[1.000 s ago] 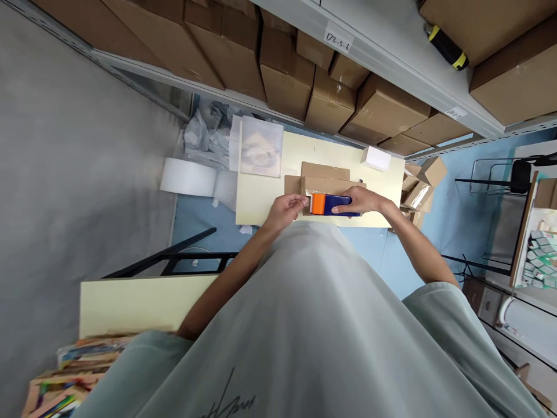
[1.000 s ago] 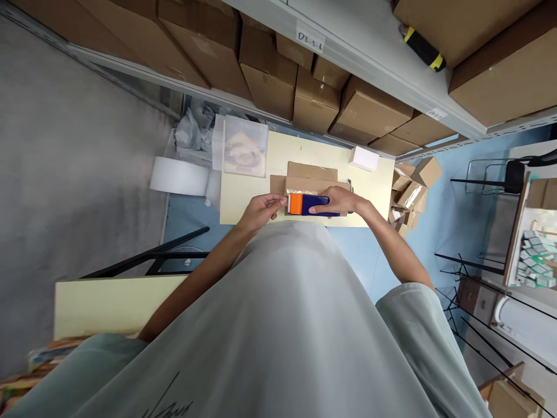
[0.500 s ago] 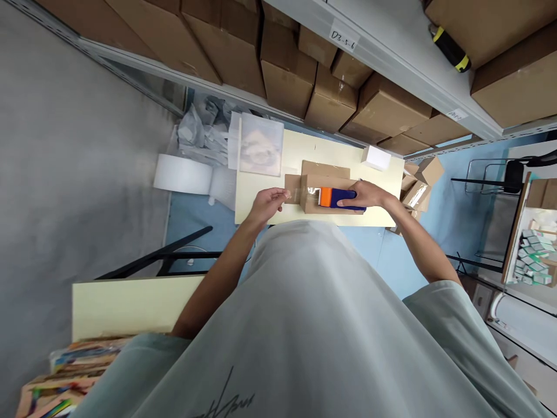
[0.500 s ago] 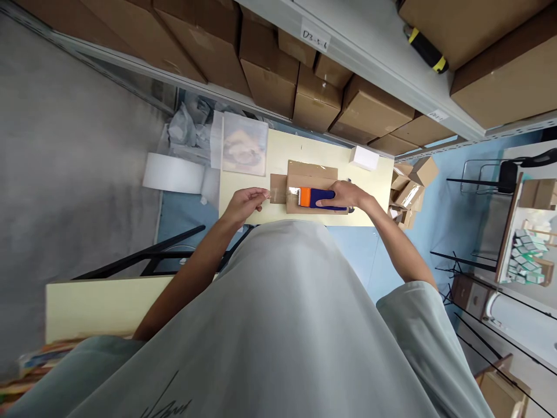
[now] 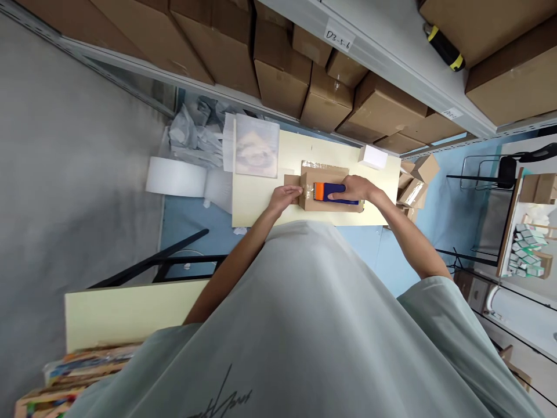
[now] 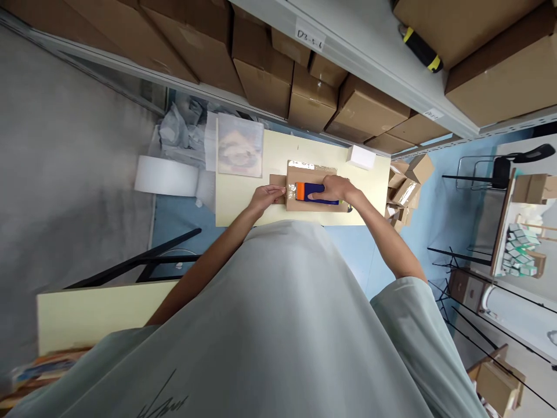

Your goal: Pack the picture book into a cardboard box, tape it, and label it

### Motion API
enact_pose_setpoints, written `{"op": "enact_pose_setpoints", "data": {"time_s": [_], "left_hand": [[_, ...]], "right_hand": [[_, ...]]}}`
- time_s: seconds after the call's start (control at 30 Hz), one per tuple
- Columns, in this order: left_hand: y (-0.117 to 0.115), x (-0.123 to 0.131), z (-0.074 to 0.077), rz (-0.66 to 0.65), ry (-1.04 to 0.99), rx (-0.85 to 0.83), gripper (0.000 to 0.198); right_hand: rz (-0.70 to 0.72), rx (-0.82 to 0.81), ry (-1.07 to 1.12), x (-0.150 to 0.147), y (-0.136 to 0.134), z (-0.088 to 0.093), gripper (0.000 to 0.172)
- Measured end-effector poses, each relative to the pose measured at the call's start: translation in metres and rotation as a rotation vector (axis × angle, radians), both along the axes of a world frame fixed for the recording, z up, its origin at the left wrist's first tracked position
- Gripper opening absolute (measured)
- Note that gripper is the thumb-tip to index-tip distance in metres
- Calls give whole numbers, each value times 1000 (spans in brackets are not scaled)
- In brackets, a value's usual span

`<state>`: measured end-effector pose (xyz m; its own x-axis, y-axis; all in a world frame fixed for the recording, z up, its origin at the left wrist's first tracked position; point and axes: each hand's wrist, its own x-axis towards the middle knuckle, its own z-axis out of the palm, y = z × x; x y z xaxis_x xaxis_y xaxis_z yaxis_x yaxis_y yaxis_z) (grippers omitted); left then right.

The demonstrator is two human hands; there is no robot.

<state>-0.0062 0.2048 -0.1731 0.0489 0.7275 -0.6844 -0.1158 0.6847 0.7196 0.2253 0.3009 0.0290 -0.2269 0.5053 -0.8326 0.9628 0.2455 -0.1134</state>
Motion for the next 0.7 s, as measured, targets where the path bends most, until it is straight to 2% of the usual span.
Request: {"op": "enact_pose_setpoints", "data": {"time_s": [0.1, 0.2, 0.27, 0.33, 0.37, 0.43, 0.5, 0.6, 0.7], "left_hand": [[-1, 3, -3, -28, 159, 65, 43], [-7, -1, -5, -120, 368, 46, 61], [-17, -1, -2, -154, 436, 63, 60], [-31, 4, 7, -141, 452, 198, 59], [-37, 9, 14, -130, 451, 317, 65], [-48, 21, 27, -195, 451, 586, 93], [-51, 36, 36, -318, 471, 739, 128], [-42, 55, 37, -465, 530, 773, 161], [-29, 63, 30, -515, 598, 742, 171]], "right_hand": [[-3, 8, -48, -5, 1, 3, 68], [-22, -6, -53, -8, 0, 8, 65], [-29, -23, -50, -10, 0, 11, 64], [-32, -45, -50, -10, 0, 12, 65], [-31, -53, -51, -11, 1, 12, 65], [-31, -48, -55, -11, 2, 12, 66], [-29, -39, -55, -12, 3, 10, 67], [-7, -38, -45, -11, 4, 7, 66], [6, -27, -43, -9, 5, 5, 66]]}}
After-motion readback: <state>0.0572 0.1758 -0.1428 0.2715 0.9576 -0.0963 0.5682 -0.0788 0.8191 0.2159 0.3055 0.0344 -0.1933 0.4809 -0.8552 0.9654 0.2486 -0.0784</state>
